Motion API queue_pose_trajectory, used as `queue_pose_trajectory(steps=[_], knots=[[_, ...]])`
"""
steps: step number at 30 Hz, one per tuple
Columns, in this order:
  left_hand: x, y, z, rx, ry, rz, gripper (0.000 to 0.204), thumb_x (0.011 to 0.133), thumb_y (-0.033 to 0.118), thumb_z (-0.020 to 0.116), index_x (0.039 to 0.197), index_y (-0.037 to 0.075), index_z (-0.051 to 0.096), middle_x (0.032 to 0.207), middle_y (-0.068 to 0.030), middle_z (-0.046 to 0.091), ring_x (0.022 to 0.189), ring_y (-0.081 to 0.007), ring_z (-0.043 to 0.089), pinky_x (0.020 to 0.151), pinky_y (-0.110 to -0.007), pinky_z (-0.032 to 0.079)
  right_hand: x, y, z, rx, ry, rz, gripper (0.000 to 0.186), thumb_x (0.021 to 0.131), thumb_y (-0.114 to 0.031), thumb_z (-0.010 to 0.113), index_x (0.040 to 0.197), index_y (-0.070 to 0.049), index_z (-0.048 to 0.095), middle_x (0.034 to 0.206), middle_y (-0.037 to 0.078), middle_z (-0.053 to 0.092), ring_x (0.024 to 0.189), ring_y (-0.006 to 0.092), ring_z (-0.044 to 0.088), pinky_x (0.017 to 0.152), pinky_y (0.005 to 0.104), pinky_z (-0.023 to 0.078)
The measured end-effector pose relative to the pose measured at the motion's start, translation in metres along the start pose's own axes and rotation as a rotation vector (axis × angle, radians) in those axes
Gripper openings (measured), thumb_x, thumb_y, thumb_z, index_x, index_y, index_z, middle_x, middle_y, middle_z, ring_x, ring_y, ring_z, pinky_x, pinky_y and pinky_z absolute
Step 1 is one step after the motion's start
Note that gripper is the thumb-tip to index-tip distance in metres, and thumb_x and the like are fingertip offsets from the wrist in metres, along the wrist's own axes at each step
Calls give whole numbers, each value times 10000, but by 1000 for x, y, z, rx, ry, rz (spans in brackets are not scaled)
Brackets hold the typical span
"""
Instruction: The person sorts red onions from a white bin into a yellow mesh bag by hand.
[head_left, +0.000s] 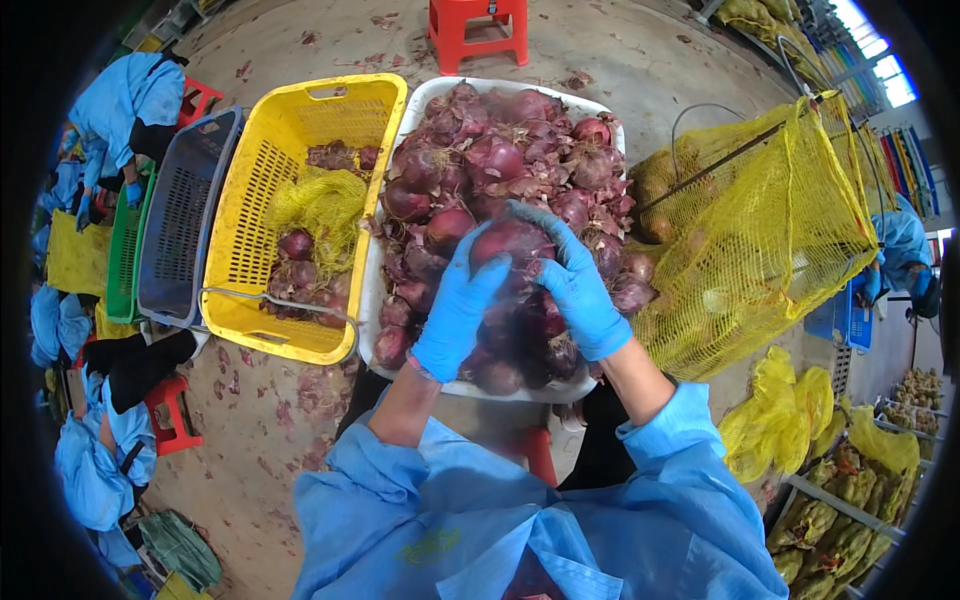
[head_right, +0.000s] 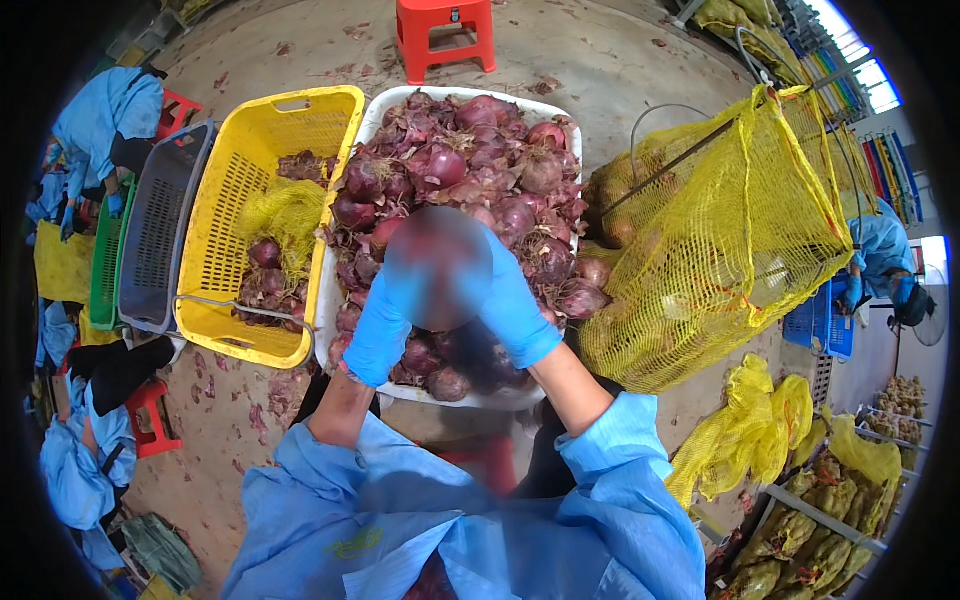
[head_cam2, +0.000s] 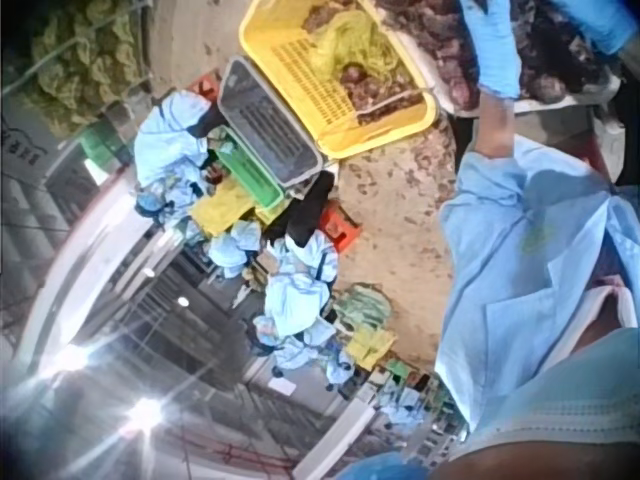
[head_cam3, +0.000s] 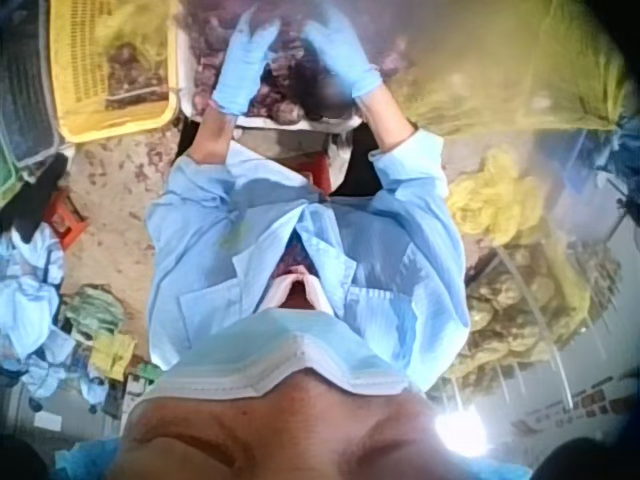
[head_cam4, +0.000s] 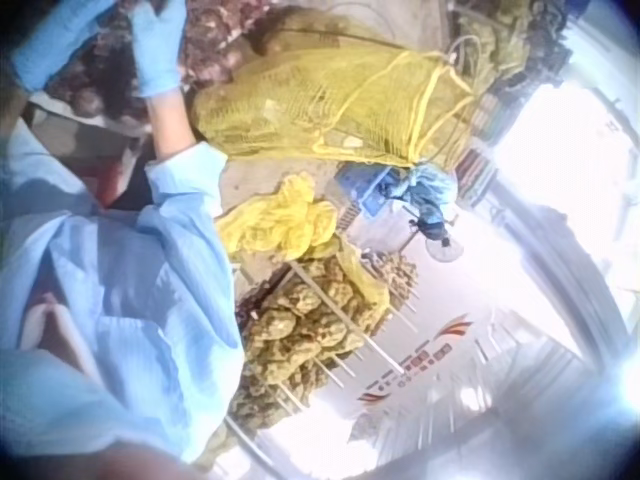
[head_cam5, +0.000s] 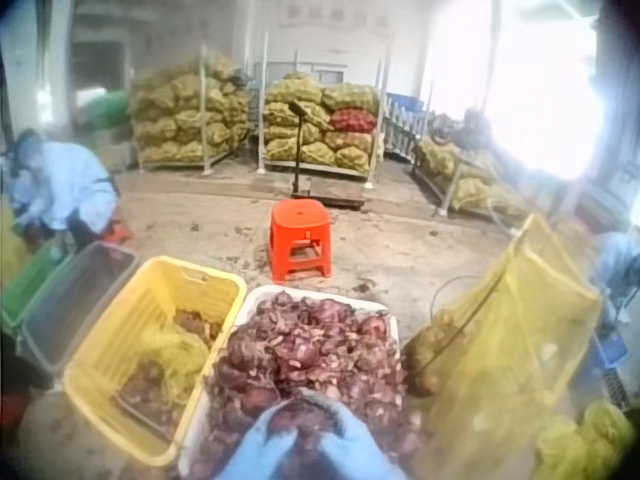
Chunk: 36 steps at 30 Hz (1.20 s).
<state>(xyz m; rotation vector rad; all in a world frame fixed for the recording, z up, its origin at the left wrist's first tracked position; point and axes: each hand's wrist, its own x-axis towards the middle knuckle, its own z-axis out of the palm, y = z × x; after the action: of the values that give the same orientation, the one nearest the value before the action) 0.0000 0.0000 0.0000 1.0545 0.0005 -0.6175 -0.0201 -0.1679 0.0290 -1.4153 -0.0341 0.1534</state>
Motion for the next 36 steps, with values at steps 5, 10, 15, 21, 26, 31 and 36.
queue_pose_trajectory(steps=[5,10,15,21,26,31,36], knots=[[-6,16,12,-126,35,-24,602,872,128,643,1410,116,375,1262,-80,530,1104,-183,560,857,-323,538,2,0,3,-207,3,-144,768,799,-264,718,1435,-34,354,1447,94,406,1345,192,353,1119,336,262],[-7,19,9,-128,96,23,608,827,95,663,1380,78,411,1210,-83,562,1079,-167,569,804,-299,549,2,-16,8,-110,-124,-104,872,766,-176,738,1481,-42,259,1513,113,295,1376,222,313,1134,361,243],[-7,16,10,46,153,-8,550,877,184,636,1352,15,415,1219,-112,566,1030,-204,606,819,-367,554,2,1,5,-313,-17,-171,904,690,-200,785,1444,-15,321,1454,189,377,1359,291,351,1119,384,282],[4,21,6,-292,-329,-10,647,957,443,486,1451,70,298,1263,-188,551,1028,-313,633,838,-419,546,-15,-64,-46,-55,401,-144,647,799,-228,737,1351,-44,454,1226,90,554,1078,184,566,953,313,455],[10,10,-37,-180,-38,-123,520,976,348,456,1385,29,419,1278,-183,558,1041,-277,626,906,-363,507,-30,-196,-154,-257,810,-624,383,884,-243,636,1189,-23,565,1098,75,614,966,153,597,875,279,478],[12,19,-38,-249,97,-6,407,985,271,439,1308,36,516,1213,-151,618,1052,-246,625,918,-364,497,-61,-265,-314,-370,1142,-327,471,870,-237,664,1259,-16,516,1132,90,629,990,175,620,840,295,488],[2,32,-73,-278,129,56,408,983,255,448,1284,-13,517,1157,-181,641,1007,-264,658,853,-352,553,-30,-158,-211,-826,828,-343,412,895,-233,622,1246,-23,581,1142,83,630,1020,164,578,893,292,452]])
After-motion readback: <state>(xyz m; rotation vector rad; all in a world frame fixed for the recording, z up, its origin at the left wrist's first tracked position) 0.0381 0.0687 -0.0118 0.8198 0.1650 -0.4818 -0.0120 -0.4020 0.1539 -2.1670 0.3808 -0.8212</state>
